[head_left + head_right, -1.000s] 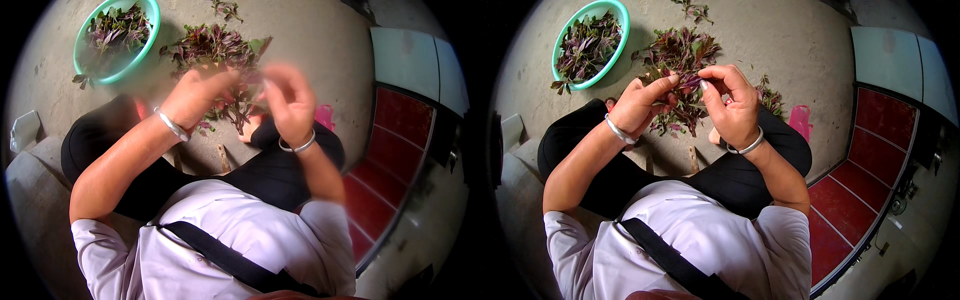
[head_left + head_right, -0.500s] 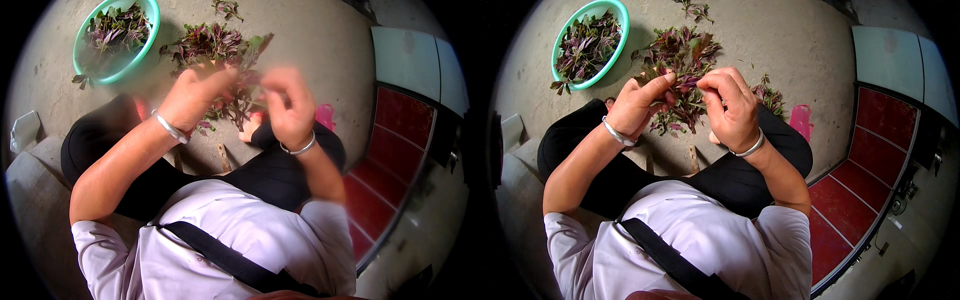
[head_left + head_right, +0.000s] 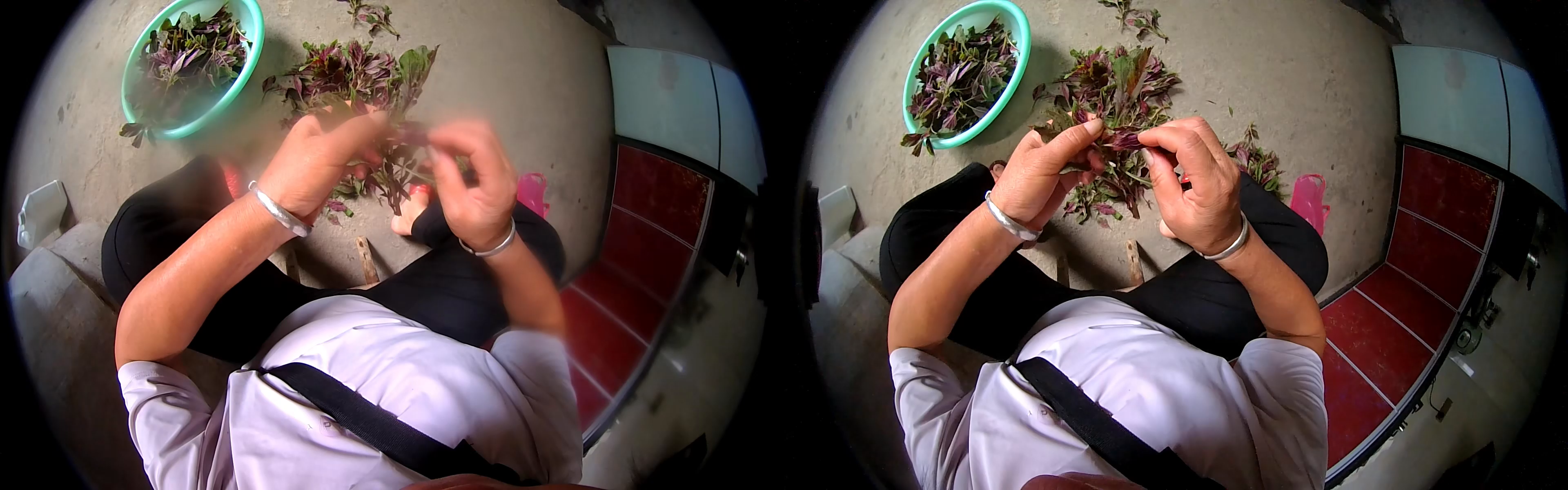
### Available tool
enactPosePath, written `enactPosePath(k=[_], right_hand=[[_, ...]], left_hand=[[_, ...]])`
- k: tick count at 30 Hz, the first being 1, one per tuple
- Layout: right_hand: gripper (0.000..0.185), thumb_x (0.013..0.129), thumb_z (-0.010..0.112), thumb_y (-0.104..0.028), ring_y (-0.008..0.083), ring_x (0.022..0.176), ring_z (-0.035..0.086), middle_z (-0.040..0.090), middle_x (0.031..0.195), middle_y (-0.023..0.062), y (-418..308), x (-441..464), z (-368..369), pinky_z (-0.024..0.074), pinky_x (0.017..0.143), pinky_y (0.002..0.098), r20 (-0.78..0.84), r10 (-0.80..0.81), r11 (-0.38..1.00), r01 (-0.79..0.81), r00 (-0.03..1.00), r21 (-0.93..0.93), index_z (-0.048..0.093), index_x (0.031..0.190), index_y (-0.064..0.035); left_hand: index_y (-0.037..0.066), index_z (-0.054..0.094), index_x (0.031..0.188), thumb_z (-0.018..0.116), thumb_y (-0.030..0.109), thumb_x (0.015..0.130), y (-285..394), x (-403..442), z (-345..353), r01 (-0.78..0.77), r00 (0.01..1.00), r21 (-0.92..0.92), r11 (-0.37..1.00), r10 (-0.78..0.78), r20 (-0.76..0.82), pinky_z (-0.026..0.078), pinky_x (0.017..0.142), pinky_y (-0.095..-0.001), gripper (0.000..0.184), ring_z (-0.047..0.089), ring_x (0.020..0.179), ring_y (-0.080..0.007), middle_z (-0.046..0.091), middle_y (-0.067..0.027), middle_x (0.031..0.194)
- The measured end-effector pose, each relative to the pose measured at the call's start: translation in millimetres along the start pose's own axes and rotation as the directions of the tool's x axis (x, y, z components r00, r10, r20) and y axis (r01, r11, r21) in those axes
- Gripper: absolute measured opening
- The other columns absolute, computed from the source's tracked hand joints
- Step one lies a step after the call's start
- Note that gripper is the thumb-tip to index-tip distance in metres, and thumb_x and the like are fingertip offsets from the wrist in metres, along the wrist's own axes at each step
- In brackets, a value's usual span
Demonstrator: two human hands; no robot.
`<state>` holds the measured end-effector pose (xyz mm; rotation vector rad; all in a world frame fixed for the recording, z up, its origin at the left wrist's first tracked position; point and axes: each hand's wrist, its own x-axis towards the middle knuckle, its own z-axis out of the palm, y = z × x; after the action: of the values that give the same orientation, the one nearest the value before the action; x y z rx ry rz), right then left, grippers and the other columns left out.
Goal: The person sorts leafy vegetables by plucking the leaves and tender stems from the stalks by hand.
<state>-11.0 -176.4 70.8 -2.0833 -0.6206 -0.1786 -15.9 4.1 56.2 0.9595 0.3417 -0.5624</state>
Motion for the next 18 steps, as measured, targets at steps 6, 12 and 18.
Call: enactPosePath(k=[6,12,18], right_hand=[[0.023,0.068,0.056,0.011,0.0196,0.066,0.055,0.055,0.08,0.0115,-2.2,-1.0,-1.4,0.045,0.057,0.0267,0.017,0.034,0.999,-0.033,0.999,-0.005,0.056,0.089,-0.0005],[0.022,0.067,0.055,0.012,0.0213,0.067,0.055,0.055,0.079,0.0124,0.4,1.0,-2.7,0.0454,0.059,0.0283,0.018,-0.044,0.999,0.045,0.999,-0.028,0.055,0.086,0.0004],[0.022,0.066,0.055,0.012,0.0216,0.067,0.055,0.055,0.079,0.0124,1.7,1.7,-3.8,0.0453,0.059,0.0284,0.024,-0.082,0.996,0.083,0.996,-0.029,0.054,0.084,0.0002]], left_hand=[[0.006,0.059,0.085,0.056,0.02,0.084,0.1,-0.2,-0.2,0.027,0.999,-0.05,0.998,-0.028,-0.022,0.041,0.057,-0.0217,0.014,0.055,0.063,-0.0092,0.058,-0.0016,0.07],[0.006,0.059,0.085,0.057,0.02,0.083,2.2,-2.3,1.0,0.059,0.998,-0.116,0.991,-0.062,-0.023,0.043,0.059,-0.0222,0.014,0.056,0.063,-0.0097,0.059,-0.0017,0.07],[0.006,0.059,0.086,0.057,0.023,0.083,2.4,-2.4,1.0,0.075,0.996,-0.113,0.991,-0.079,-0.034,0.044,0.06,-0.0238,0.017,0.057,0.064,-0.0099,0.059,-0.0016,0.07]])
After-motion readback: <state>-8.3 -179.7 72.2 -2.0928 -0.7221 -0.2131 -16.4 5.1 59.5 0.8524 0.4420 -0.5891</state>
